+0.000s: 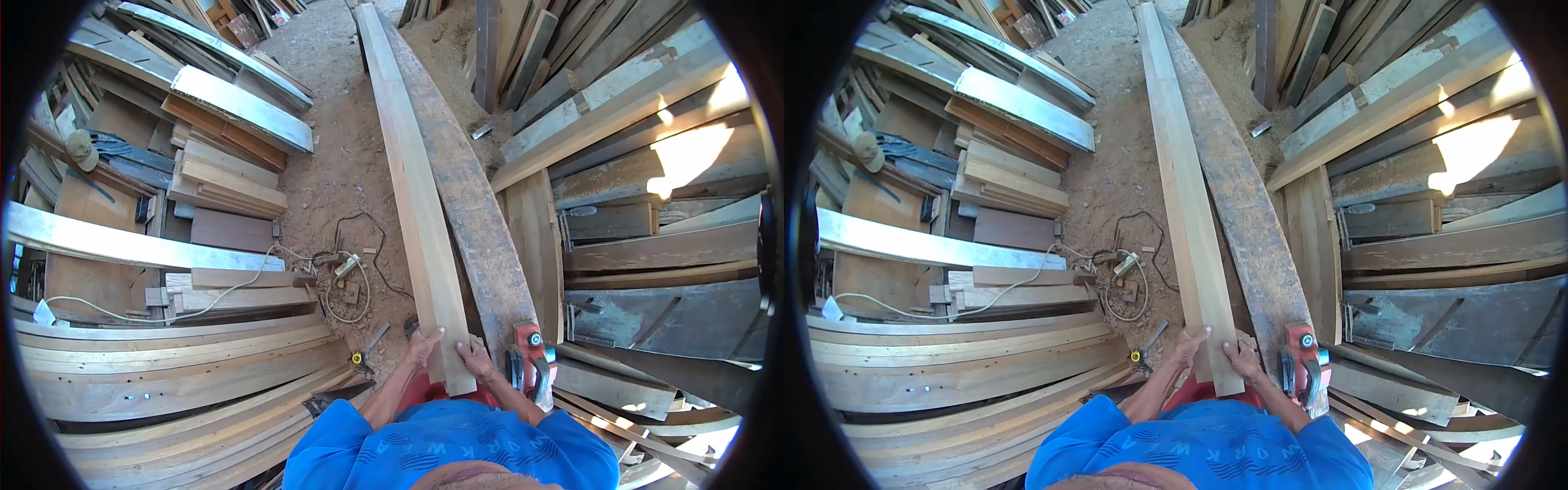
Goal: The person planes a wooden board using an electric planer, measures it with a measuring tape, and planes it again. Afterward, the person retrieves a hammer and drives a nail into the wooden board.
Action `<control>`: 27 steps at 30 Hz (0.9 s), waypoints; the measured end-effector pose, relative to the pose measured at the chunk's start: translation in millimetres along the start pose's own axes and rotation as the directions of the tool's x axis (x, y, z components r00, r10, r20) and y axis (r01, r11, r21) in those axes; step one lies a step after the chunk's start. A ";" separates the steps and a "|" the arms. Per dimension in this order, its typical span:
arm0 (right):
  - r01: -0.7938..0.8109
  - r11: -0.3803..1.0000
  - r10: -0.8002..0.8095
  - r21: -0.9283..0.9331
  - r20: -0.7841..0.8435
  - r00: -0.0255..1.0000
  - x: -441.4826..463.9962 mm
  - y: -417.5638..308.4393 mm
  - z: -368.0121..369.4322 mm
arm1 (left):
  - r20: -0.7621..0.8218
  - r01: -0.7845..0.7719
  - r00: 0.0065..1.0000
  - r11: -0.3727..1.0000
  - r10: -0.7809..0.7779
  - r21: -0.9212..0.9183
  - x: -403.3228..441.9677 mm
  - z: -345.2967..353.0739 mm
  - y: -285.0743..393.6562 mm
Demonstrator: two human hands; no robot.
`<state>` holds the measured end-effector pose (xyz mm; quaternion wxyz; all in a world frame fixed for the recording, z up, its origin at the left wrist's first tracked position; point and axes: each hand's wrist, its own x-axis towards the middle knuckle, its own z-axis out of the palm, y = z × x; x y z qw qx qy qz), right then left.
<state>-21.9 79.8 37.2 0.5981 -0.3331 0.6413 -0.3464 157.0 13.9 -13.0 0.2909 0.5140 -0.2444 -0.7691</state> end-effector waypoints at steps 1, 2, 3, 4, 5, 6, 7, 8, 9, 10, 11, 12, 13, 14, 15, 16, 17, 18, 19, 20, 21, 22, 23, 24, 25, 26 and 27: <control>0.045 0.993 -0.045 -0.108 -0.002 0.999 -4.8 -5.4 -3.6 | 0.012 0.006 1.000 1.000 -0.006 0.002 -5.3 5.4 4.2; 0.022 0.992 -0.023 -0.122 -0.007 1.000 -6.6 -12.8 -8.2 | 0.025 0.006 1.000 1.000 -0.006 0.006 -6.9 11.0 10.1; -0.004 0.991 0.003 -0.135 -0.007 1.000 -12.7 -30.9 -11.7 | 0.034 0.009 0.999 1.000 -0.009 0.009 -10.6 15.0 13.7; -0.030 0.989 0.030 -0.145 -0.004 1.000 -16.8 -40.6 -11.8 | 0.046 -0.006 0.999 1.000 0.005 0.023 -16.2 17.9 17.0; -0.033 0.990 0.032 -0.139 -0.006 0.999 -16.8 -36.2 -14.2 | 0.059 -0.026 0.998 0.999 0.023 0.039 -21.0 21.8 21.3; -0.032 0.991 0.031 -0.134 -0.010 0.999 -17.9 -37.1 -19.6 | 0.075 -0.049 0.996 0.997 0.045 0.054 -26.6 28.0 29.6; -0.033 0.991 0.031 -0.128 -0.017 0.999 -20.5 -38.3 -23.7 | 0.103 -0.060 0.993 0.997 0.054 0.055 -34.1 32.5 37.9; -0.029 0.997 0.031 -0.073 0.031 0.999 -22.8 -40.3 -29.4 | 0.133 -0.072 0.989 0.996 0.064 0.055 -41.0 36.3 48.2; -0.033 0.999 0.035 -0.017 0.081 0.996 -38.3 -71.9 -34.6 | 0.161 -0.079 0.985 0.995 0.069 0.055 -54.2 42.3 59.6; -0.040 0.998 0.034 0.038 0.131 0.991 -52.2 -99.0 -41.1 | 0.190 -0.131 0.975 0.990 0.120 0.049 -69.3 51.4 75.5; -0.073 0.991 0.048 0.111 0.218 0.975 -60.5 -115.6 -48.7 | 0.218 -0.186 0.961 0.982 0.172 0.042 -84.3 63.2 96.9; -0.066 0.984 0.026 0.164 0.233 0.972 -69.9 -132.9 -53.4 | 0.246 -0.239 0.943 0.970 0.224 0.034 -99.4 73.7 116.4; -0.057 0.975 0.002 0.216 0.248 0.969 -78.7 -150.5 -56.7 | 0.307 -0.271 0.915 0.963 0.261 -0.012 -111.5 82.5 132.0; -0.049 0.963 -0.023 0.264 0.262 0.965 -85.9 -161.6 -58.3 | 0.344 -0.347 0.876 0.937 0.337 -0.033 -129.1 95.6 150.2; -0.018 0.916 -0.104 0.400 0.280 0.954 -85.7 -162.1 -56.6 | 0.380 -0.420 0.830 0.906 0.409 -0.058 -150.4 110.0 170.0; -0.026 0.913 -0.098 0.406 0.282 0.954 -92.4 -176.9 -57.3 | 0.416 -0.488 0.775 0.869 0.476 -0.085 -169.9 121.1 188.4; -0.038 0.911 -0.088 0.411 0.283 0.955 -103.1 -201.1 -59.6 | 0.485 -0.471 0.762 0.881 0.429 -0.039 -187.5 124.2 203.5; -0.049 0.909 -0.078 0.414 0.284 0.956 -113.7 -226.0 -60.2 | 0.529 -0.551 0.681 0.830 0.506 -0.086 -198.7 131.4 209.9; -0.038 0.865 -0.102 0.500 0.250 0.963 -122.5 -248.7 -56.3 | 0.568 -0.623 0.588 0.770 0.576 -0.137 -207.3 137.4 215.6; -0.026 0.814 -0.123 0.581 0.215 0.969 -131.5 -271.5 -49.7 | 0.598 -0.684 0.486 0.704 0.637 -0.193 -216.6 143.6 223.3; -0.017 0.755 -0.136 0.656 0.183 0.974 -140.6 -293.3 -43.3 | 0.688 -0.749 0.468 0.663 0.555 -0.025 -230.4 149.8 240.9; -0.040 0.674 -0.177 0.738 0.213 0.961 -149.2 -315.8 -39.3 | 0.657 -0.786 0.456 0.618 0.600 -0.019 -236.1 157.3 249.5; -0.064 0.611 -0.204 0.789 0.236 0.950 -156.8 -334.9 -36.6 | 0.625 -0.820 0.443 0.573 0.643 -0.008 -238.7 167.0 254.1; -0.075 0.533 -0.267 0.843 0.252 0.930 -154.3 -346.5 -34.2 | 0.601 -0.840 0.430 0.543 0.674 -0.008 -243.8 172.0 263.4; -0.121 0.482 -0.334 0.868 0.310 0.890 -152.7 -356.2 -34.4 | 0.577 -0.859 0.416 0.513 0.703 -0.006 -248.7 176.9 272.6; -0.171 0.434 -0.401 0.885 0.359 0.843 -151.6 -365.7 -35.2 | 0.562 -0.866 0.403 0.499 0.722 -0.020 -254.5 181.3 284.6; -0.174 0.444 -0.452 0.879 0.388 0.803 -153.2 -377.5 -32.8 | 0.546 -0.891 0.357 0.451 0.758 -0.043 -258.2 185.2 296.0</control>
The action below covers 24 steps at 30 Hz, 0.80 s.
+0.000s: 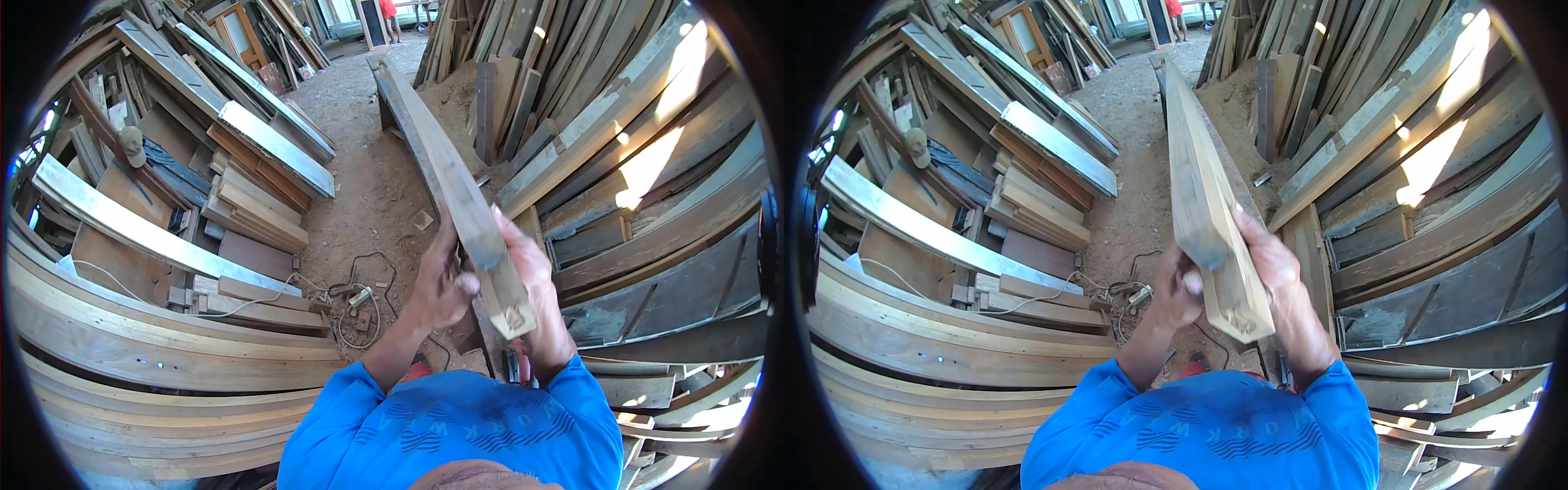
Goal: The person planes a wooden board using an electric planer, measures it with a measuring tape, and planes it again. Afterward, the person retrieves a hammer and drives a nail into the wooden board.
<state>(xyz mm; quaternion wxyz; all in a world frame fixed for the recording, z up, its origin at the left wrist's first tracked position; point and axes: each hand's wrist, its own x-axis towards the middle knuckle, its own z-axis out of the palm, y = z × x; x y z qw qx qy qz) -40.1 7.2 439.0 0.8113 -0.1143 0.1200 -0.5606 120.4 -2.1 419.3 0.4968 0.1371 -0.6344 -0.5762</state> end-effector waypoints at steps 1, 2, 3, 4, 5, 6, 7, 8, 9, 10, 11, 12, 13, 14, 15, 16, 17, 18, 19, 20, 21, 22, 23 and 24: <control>-0.010 1.000 0.011 -0.007 0.071 0.997 5.3 -2.2 10.1 | -0.017 -0.058 0.998 0.998 0.058 0.012 9.5 -1.1 8.3; -0.034 0.998 0.025 0.051 0.165 0.986 10.9 -4.0 16.1 | -0.034 -0.116 0.993 0.993 0.117 0.026 19.0 -2.1 16.7; -0.068 0.992 0.039 0.104 0.258 0.965 16.6 -5.9 22.1 | -0.031 -0.146 0.989 0.989 0.147 0.038 22.8 -7.1 19.1; -0.033 0.993 0.010 0.110 0.206 0.978 17.4 -4.2 38.2 | -0.027 -0.175 0.984 0.983 0.177 0.049 26.7 -12.1 21.5; 0.002 0.993 -0.020 0.114 0.154 0.988 17.6 -2.1 51.9 | -0.025 -0.196 0.980 0.979 0.197 0.049 29.5 -14.5 26.8; -0.005 0.991 -0.017 0.136 0.158 0.987 22.5 -2.0 52.6 | -0.025 -0.217 0.976 0.975 0.218 0.050 30.2 -16.7 31.0; -0.012 0.987 -0.014 0.157 0.160 0.987 27.5 -2.4 51.0 | -0.038 -0.226 0.973 0.973 0.228 0.049 29.2 -18.5 33.3; -0.017 0.984 -0.012 0.180 0.159 0.987 29.7 -1.6 49.7 | -0.052 -0.232 0.971 0.972 0.235 0.046 28.1 -19.3 34.5; -0.009 0.985 -0.019 0.171 0.161 0.987 30.0 0.1 49.9 | -0.056 -0.238 0.969 0.970 0.240 0.042 27.6 -20.8 35.1; -0.004 0.987 -0.023 0.160 0.164 0.986 30.7 2.0 50.5 | -0.060 -0.243 0.968 0.969 0.245 0.038 26.9 -22.2 35.8; -0.001 0.989 -0.025 0.150 0.167 0.986 31.8 4.7 51.3 | -0.057 -0.245 0.967 0.969 0.247 0.035 26.1 -24.3 36.4; 0.028 0.989 -0.047 0.146 0.124 0.991 31.5 7.5 55.0 | -0.054 -0.248 0.967 0.968 0.249 0.032 25.7 -26.1 36.7; 0.058 0.988 -0.070 0.141 0.083 0.994 29.9 10.3 61.5 | -0.044 -0.258 0.965 0.965 0.260 0.040 26.6 -28.2 37.0; 0.087 0.987 -0.093 0.136 0.040 0.995 28.7 13.3 65.5 | -0.034 -0.267 0.963 0.962 0.269 0.048 27.5 -30.1 37.1; 0.100 0.989 -0.105 0.112 0.036 0.994 28.0 15.5 66.1 | -0.023 -0.275 0.961 0.960 0.277 0.055 27.5 -31.6 37.2; 0.116 0.989 -0.119 0.087 0.033 0.992 27.1 16.3 66.6 | -0.020 -0.264 0.964 0.964 0.264 0.034 27.4 -32.1 38.6; 0.132 0.989 -0.134 0.064 0.030 0.990 26.0 16.9 67.0 | -0.015 -0.250 0.968 0.968 0.250 0.013 26.9 -31.5 40.3; 0.156 0.987 -0.156 0.026 0.009 0.988 24.6 18.8 70.1 | -0.031 -0.253 0.967 0.967 0.253 0.024 27.1 -31.5 39.9; 0.179 0.984 -0.179 -0.013 -0.011 0.984 23.2 20.7 75.1 | -0.047 -0.255 0.966 0.966 0.256 0.035 27.2 -31.5 39.6; 0.190 0.981 -0.191 -0.023 -0.028 0.981 23.0 21.4 76.2 | -0.085 -0.272 0.957 0.959 0.278 0.076 27.9 -30.4 36.4; 0.201 0.979 -0.202 -0.032 -0.045 0.978 22.8 22.2 77.3 | -0.087 -0.277 0.955 0.958 0.283 0.079 28.4 -30.6 35.6; 0.200 0.980 -0.200 -0.011 -0.060 0.978 23.5 22.1 76.9 | -0.089 -0.281 0.953 0.956 0.288 0.082 28.9 -30.8 34.8; 0.200 0.980 -0.197 0.017 -0.086 0.977 24.8 22.0 76.9 | -0.056 -0.272 0.960 0.961 0.275 0.046 28.7 -32.4 35.7; 0.200 0.979 -0.194 0.044 -0.111 0.975 26.1 21.9 76.8 | -0.034 -0.260 0.965 0.965 0.261 0.024 27.9 -33.7 36.8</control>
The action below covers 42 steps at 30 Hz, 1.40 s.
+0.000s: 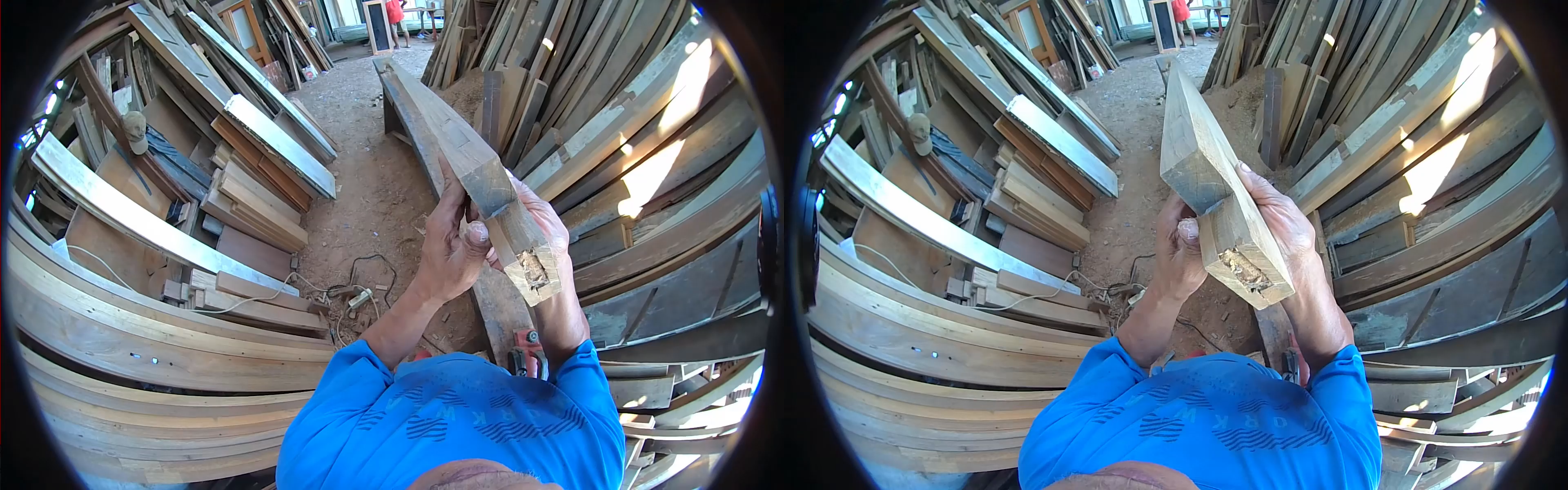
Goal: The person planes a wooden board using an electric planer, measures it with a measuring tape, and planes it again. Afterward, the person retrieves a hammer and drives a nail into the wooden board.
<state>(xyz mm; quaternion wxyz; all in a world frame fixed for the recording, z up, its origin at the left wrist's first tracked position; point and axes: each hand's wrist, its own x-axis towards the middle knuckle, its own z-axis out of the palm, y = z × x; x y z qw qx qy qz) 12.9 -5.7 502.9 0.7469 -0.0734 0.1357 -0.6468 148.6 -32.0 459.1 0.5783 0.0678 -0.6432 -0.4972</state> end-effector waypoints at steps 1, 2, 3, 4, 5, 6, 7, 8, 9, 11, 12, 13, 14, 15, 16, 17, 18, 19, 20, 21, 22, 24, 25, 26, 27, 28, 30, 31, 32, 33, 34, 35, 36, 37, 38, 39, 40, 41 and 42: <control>-0.001 0.999 0.002 0.032 -0.036 0.999 2.4 0.2 1.2 | 0.023 0.015 1.000 1.000 -0.014 -0.022 -0.5 -1.3 1.2; -0.001 0.998 0.006 0.064 -0.072 0.997 3.6 0.3 1.2 | 0.034 0.032 0.999 0.999 -0.031 -0.030 -1.2 -2.4 2.7; -0.052 0.998 0.051 0.018 0.049 0.998 3.3 -2.0 -2.9 | 0.012 0.024 1.000 0.999 -0.024 -0.028 -1.3 -0.8 4.6; -0.096 0.995 0.101 -0.034 0.166 0.981 3.0 -6.2 -10.8 | -0.010 0.017 1.000 1.000 -0.017 -0.026 -1.3 0.7 6.5; -0.108 0.992 0.118 -0.062 0.200 0.973 4.2 -6.8 -16.2 | -0.063 -0.014 0.998 1.000 0.014 -0.014 -0.5 5.9 9.2; -0.117 0.989 0.136 -0.091 0.234 0.963 5.5 -7.5 -21.6 | -0.093 0.001 0.996 0.990 -0.014 -0.141 0.2 5.4 11.0; -0.102 0.990 0.118 -0.095 0.188 0.975 7.5 -7.7 -25.8 | -0.123 0.007 0.992 0.964 -0.041 -0.266 0.9 4.8 12.7; -0.085 0.991 0.099 -0.099 0.143 0.985 7.4 -8.7 -28.3 | -0.110 0.052 0.986 0.857 -0.126 -0.513 4.3 -6.6 17.9; -0.085 0.989 0.101 -0.118 0.130 0.986 3.8 -10.6 -26.6 | -0.073 0.090 0.976 0.686 -0.205 -0.722 8.8 -18.7 22.7; -0.095 0.984 0.110 -0.148 0.096 0.989 -10.6 -12.3 -20.0 | 0.125 0.261 0.946 0.474 -0.300 -0.841 11.2 -46.0 25.6; -0.083 0.968 0.132 -0.235 0.200 0.971 -17.1 -15.5 -20.2 | 0.119 0.350 0.890 0.493 -0.440 -0.796 5.8 -49.4 22.7; -0.019 0.910 0.069 -0.413 0.106 0.992 -23.1 -13.3 -18.7 | -0.033 0.360 0.855 0.638 -0.518 -0.681 -2.7 -38.3 17.3; 0.023 0.814 -0.011 -0.581 0.025 1.000 -28.2 -8.2 -16.6 | -0.184 0.414 0.794 0.737 -0.580 -0.535 -9.7 -25.1 14.9; 0.052 0.681 -0.107 -0.731 -0.029 0.994 -28.3 -7.0 -14.3 | -0.094 0.447 0.798 0.690 -0.595 -0.569 -20.5 -39.5 -12.3; 0.015 0.607 -0.080 -0.794 -0.042 0.996 -12.3 -10.9 -40.5 | -0.046 0.444 0.790 0.622 -0.612 -0.645 -25.3 -43.9 -21.2; 0.009 0.615 -0.076 -0.789 -0.048 0.996 -10.9 -7.5 -47.3 | -0.001 0.435 0.779 0.543 -0.627 -0.718 -31.9 -45.8 -27.0; 0.013 0.619 -0.077 -0.786 -0.044 0.996 -8.5 -5.6 -49.4 | 0.048 0.422 0.776 0.461 -0.629 -0.781 -33.1 -47.0 -31.5; 0.017 0.623 -0.077 -0.782 -0.040 0.996 -7.0 -3.6 -48.2 | 0.021 0.391 0.777 0.456 -0.629 -0.800 -35.5 -45.5 -35.1; 0.072 0.674 -0.066 -0.735 0.037 0.997 -7.5 -0.7 -42.2 | -0.005 0.361 0.775 0.451 -0.632 -0.816 -39.3 -41.5 -38.7; 0.127 0.645 -0.074 -0.753 0.104 0.992 -9.1 0.0 -38.0 | -0.031 0.335 0.767 0.441 -0.641 -0.832 -45.0 -37.5 -42.1; 0.187 0.614 -0.086 -0.767 0.171 0.982 -10.2 -2.2 -33.7 | -0.037 0.294 0.785 0.425 -0.618 -0.856 -47.3 -34.6 -47.3; 0.371 0.510 -0.131 -0.776 0.356 0.925 -11.8 -11.3 -26.0 | -0.043 0.214 0.820 0.375 -0.571 -0.902 -44.8 -23.3 -56.2; 0.481 0.436 -0.142 -0.760 0.470 0.871 -12.2 -15.8 -22.2 | -0.059 0.188 0.842 0.394 -0.537 -0.899 -42.2 -14.8 -57.4; 0.536 0.396 -0.125 -0.746 0.535 0.836 -14.2 -17.6 -20.2 | -0.081 0.159 0.862 0.417 -0.501 -0.895 -37.4 -6.7 -56.6; 0.590 0.357 -0.106 -0.724 0.596 0.796 -16.2 -19.3 -18.1 | -0.101 0.129 0.882 0.443 -0.460 -0.887 -29.8 -1.1 -56.4; 0.598 0.353 -0.075 -0.720 0.615 0.785 -20.4 -18.7 -17.3 | -0.097 0.103 0.911 0.448 -0.401 -0.888 -25.2 1.9 -56.9; 0.667 0.223 -0.075 -0.711 0.670 0.739 -18.9 -17.2 -15.4 | -0.086 0.051 0.957 0.450 -0.278 -0.891 -15.9 7.8 -58.2; 0.697 0.157 -0.074 -0.699 0.696 0.714 -18.1 -16.3 -14.6 | -0.079 0.071 0.948 0.448 -0.308 -0.891 -13.8 4.1 -58.4; 0.700 0.141 -0.083 -0.700 0.696 0.713 -22.2 -16.1 -9.1 | -0.072 0.091 0.939 0.444 -0.337 -0.891 -11.8 0.5 -58.6; 0.696 0.132 -0.094 -0.706 0.690 0.717 -21.6 -16.1 -10.3 | -0.065 0.111 0.928 0.440 -0.366 -0.891 -10.1 -3.1 -58.5; 0.692 0.122 -0.105 -0.711 0.684 0.722 -21.2 -16.1 -11.5 | -0.124 0.114 0.901 0.503 -0.417 -0.857 -9.2 -3.4 -59.9; 0.688 0.113 -0.116 -0.717 0.678 0.726 -20.9 -16.0 -12.7 | -0.104 0.122 0.895 0.462 -0.433 -0.878 -6.6 -3.2 -57.7; 0.697 0.102 -0.136 -0.710 0.684 0.716 -20.8 -16.7 -9.1 | -0.083 0.128 0.890 0.420 -0.449 -0.899 -3.5 -2.5 -54.1; 0.703 0.101 -0.156 -0.703 0.687 0.710 -20.1 -15.6 -7.9 | -0.062 0.134 0.883 0.377 -0.465 -0.917 -0.2 -1.7 -50.7; 0.710 0.100 -0.176 -0.697 0.690 0.702 -19.1 -14.5 -6.5 | -0.025 0.140 0.889 0.323 -0.458 -0.936 2.8 -1.1 -47.2; 0.716 0.099 -0.196 -0.691 0.692 0.695 -18.0 -13.6 -5.1 | 0.015 0.151 0.893 0.268 -0.450 -0.952 5.5 -0.9 -45.0; 0.720 0.107 -0.206 -0.686 0.693 0.691 -17.2 -13.7 -5.7 | 0.016 0.150 0.895 0.268 -0.447 -0.952 7.6 -0.7 -44.2; 0.725 0.114 -0.218 -0.679 0.695 0.685 -16.3 -14.1 -5.9 | 0.019 0.152 0.896 0.267 -0.443 -0.952 9.9 -0.4 -44.0; 0.728 0.097 -0.224 -0.679 0.697 0.681 -16.5 -15.0 -4.7 | 0.025 0.156 0.898 0.265 -0.439 -0.952 12.5 0.4 -43.9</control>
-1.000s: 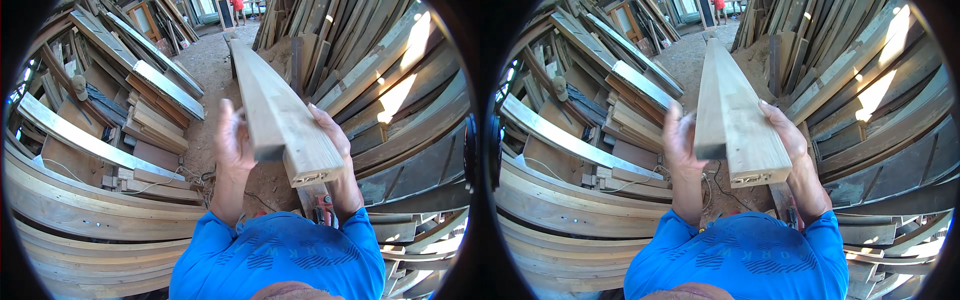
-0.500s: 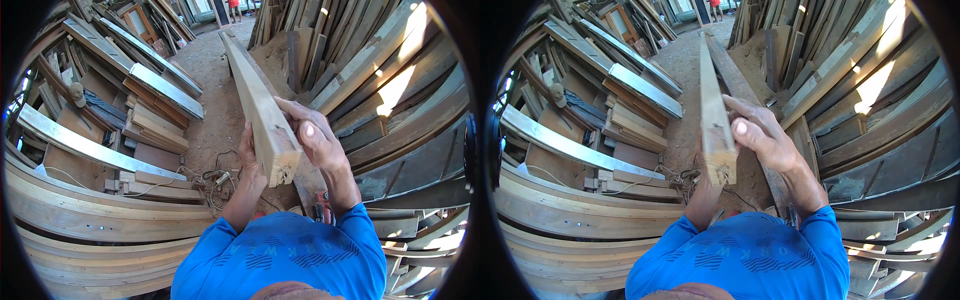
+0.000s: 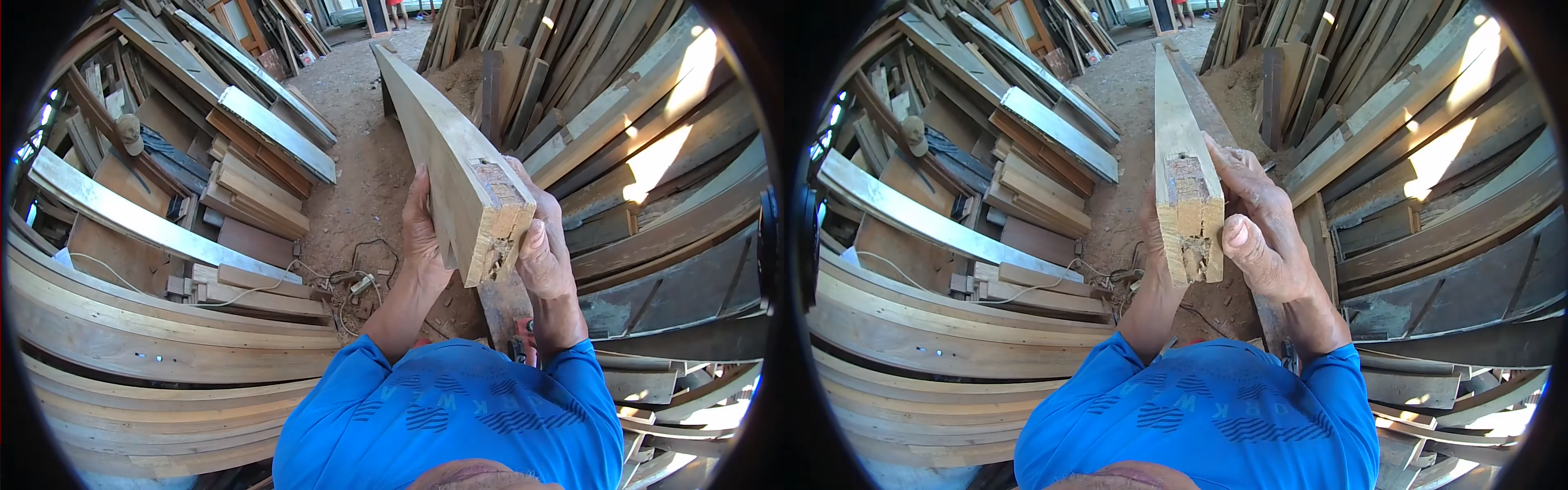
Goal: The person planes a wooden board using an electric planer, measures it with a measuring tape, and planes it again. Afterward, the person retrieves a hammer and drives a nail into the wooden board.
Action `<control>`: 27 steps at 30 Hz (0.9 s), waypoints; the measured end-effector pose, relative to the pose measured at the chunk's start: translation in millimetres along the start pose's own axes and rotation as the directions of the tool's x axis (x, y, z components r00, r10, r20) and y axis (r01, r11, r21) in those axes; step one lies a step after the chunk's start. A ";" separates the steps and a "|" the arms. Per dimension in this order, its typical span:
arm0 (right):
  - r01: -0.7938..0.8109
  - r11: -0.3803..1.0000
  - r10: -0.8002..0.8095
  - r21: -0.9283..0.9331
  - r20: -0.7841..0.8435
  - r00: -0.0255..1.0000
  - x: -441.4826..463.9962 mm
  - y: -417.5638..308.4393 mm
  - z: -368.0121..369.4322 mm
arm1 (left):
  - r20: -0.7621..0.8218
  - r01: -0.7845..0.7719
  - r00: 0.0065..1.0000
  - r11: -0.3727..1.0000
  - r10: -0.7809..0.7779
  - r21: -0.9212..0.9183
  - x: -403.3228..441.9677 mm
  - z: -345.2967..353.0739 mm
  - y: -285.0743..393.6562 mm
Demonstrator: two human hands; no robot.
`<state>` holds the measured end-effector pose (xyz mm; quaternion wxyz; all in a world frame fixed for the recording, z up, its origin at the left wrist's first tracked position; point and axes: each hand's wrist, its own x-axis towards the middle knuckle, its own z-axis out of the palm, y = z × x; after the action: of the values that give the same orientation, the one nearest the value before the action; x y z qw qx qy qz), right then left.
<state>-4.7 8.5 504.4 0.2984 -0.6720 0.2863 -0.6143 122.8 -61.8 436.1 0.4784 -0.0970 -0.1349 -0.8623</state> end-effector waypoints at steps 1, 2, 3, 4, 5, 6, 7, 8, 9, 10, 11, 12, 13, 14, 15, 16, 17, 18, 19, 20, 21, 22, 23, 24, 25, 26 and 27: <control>0.006 1.000 -0.006 -0.016 -0.006 1.000 0.9 -0.9 -0.6 | -0.002 0.002 1.000 1.000 -0.002 0.001 1.7 2.2 -0.5; 0.003 1.000 -0.003 -0.014 -0.021 1.000 0.1 -0.8 -0.5 | -0.005 0.004 1.000 1.000 -0.004 0.001 2.9 4.7 -1.0; -0.001 1.000 0.001 -0.012 -0.035 0.999 -0.9 -0.7 -0.6 | -0.009 0.004 1.000 1.000 -0.004 0.000 3.8 6.0 -1.4; -0.011 1.000 0.011 -0.019 -0.034 0.999 -1.4 -1.8 -1.5 | -0.002 -0.001 1.000 1.000 0.001 -0.006 4.8 6.1 -1.4; -0.020 0.999 0.019 -0.026 -0.032 0.999 -1.1 -3.9 -3.0 | 0.005 -0.007 1.000 1.000 0.007 -0.011 6.6 6.1 -1.0; -0.024 0.999 0.022 -0.032 -0.043 0.999 -1.3 -5.2 -2.8 | 0.013 -0.013 1.000 1.000 0.013 -0.016 8.1 6.4 -0.5; -0.027 0.999 0.025 -0.038 -0.053 0.998 -1.5 -6.6 -2.5 | 0.007 -0.002 1.000 1.000 0.002 -0.028 8.9 7.0 0.3; -0.025 0.999 0.022 -0.044 -0.076 0.997 -1.3 -7.6 -0.1 | 0.001 0.009 1.000 0.999 -0.009 -0.040 9.6 7.9 1.5; -0.024 0.999 0.020 -0.049 -0.085 0.996 -1.5 -7.5 0.2 | -0.003 0.020 1.000 0.998 -0.021 -0.052 10.3 8.6 2.8; -0.023 0.998 0.018 -0.053 -0.094 0.995 -1.7 -7.5 0.5 | -0.004 0.025 1.000 0.999 -0.025 -0.042 10.4 9.2 3.9; -0.023 0.998 0.018 -0.055 -0.089 0.996 -1.9 -6.8 -0.5 | -0.005 0.030 1.000 0.999 -0.030 -0.033 10.0 9.5 5.0; -0.023 0.998 0.018 -0.053 -0.086 0.996 -1.7 -6.6 -1.0 | -0.006 0.036 0.999 0.999 -0.036 -0.023 10.0 9.7 6.0; -0.022 0.998 0.018 -0.050 -0.083 0.996 -1.4 -6.5 -1.4 | -0.011 0.031 0.999 0.999 -0.031 -0.021 10.4 9.9 6.9; -0.022 0.999 0.019 -0.043 -0.081 0.997 -0.6 -7.1 -0.7 | -0.015 0.026 1.000 0.999 -0.027 -0.019 11.0 9.9 7.6; -0.023 0.999 0.020 -0.039 -0.075 0.997 -0.5 -7.1 -1.3 | -0.019 0.022 1.000 1.000 -0.022 -0.018 11.1 10.0 8.0; -0.024 0.999 0.021 -0.036 -0.070 0.997 -0.5 -7.0 -1.8 | -0.019 0.022 1.000 1.000 -0.022 -0.016 10.9 8.4 8.2; -0.025 0.999 0.022 -0.035 -0.060 0.998 -0.9 -5.8 -2.7 | -0.019 0.021 1.000 1.000 -0.021 -0.014 10.4 5.4 8.7; -0.027 0.999 0.025 -0.031 -0.057 0.998 -1.5 -5.1 -2.9 | -0.020 0.020 1.000 1.000 -0.021 -0.011 9.9 4.0 9.4; -0.029 0.999 0.027 -0.026 -0.053 0.998 -2.1 -4.4 -3.1 | -0.031 0.010 0.999 1.000 -0.010 0.015 9.4 5.4 9.7; -0.032 0.999 0.031 -0.019 -0.055 0.998 -3.1 -4.1 -2.6 | -0.042 0.000 0.999 0.999 0.002 0.042 8.7 7.9 9.8; -0.035 0.999 0.035 -0.016 -0.052 0.998 -4.0 -3.8 -2.8 | -0.053 -0.009 0.999 0.998 0.013 0.068 7.6 10.4 10.2; -0.038 0.999 0.038 -0.012 -0.049 0.998 -5.0 -3.5 -2.9 | -0.075 -0.010 0.997 0.997 0.016 0.082 6.1 13.3 11.3; -0.041 0.999 0.041 -0.012 -0.041 0.998 -6.1 -3.2 -3.8 | -0.097 -0.009 0.995 0.995 0.019 0.095 4.2 16.3 13.3; -0.048 0.999 0.049 0.020 -0.034 0.998 -8.3 -2.2 -4.8 | -0.119 -0.008 0.993 0.994 0.021 0.109 2.9 18.2 16.2; -0.055 0.997 0.057 0.052 -0.027 0.998 -10.5 -1.2 -5.8 | -0.123 -0.008 0.992 0.990 0.026 0.140 2.5 17.3 20.5; -0.067 0.991 0.069 0.116 -0.020 0.997 -15.5 1.4 -7.9 | -0.127 -0.008 0.991 0.985 0.030 0.170 2.5 15.2 25.8; -0.096 0.985 0.098 0.141 -0.005 0.995 -22.2 7.5 -12.9 | -0.128 -0.010 0.991 0.980 0.036 0.198 2.7 14.8 31.2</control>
<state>-19.5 19.7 485.1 0.3728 -0.6309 0.2767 -0.6216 148.5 -74.9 455.3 0.5034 0.0061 -0.1868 -0.8436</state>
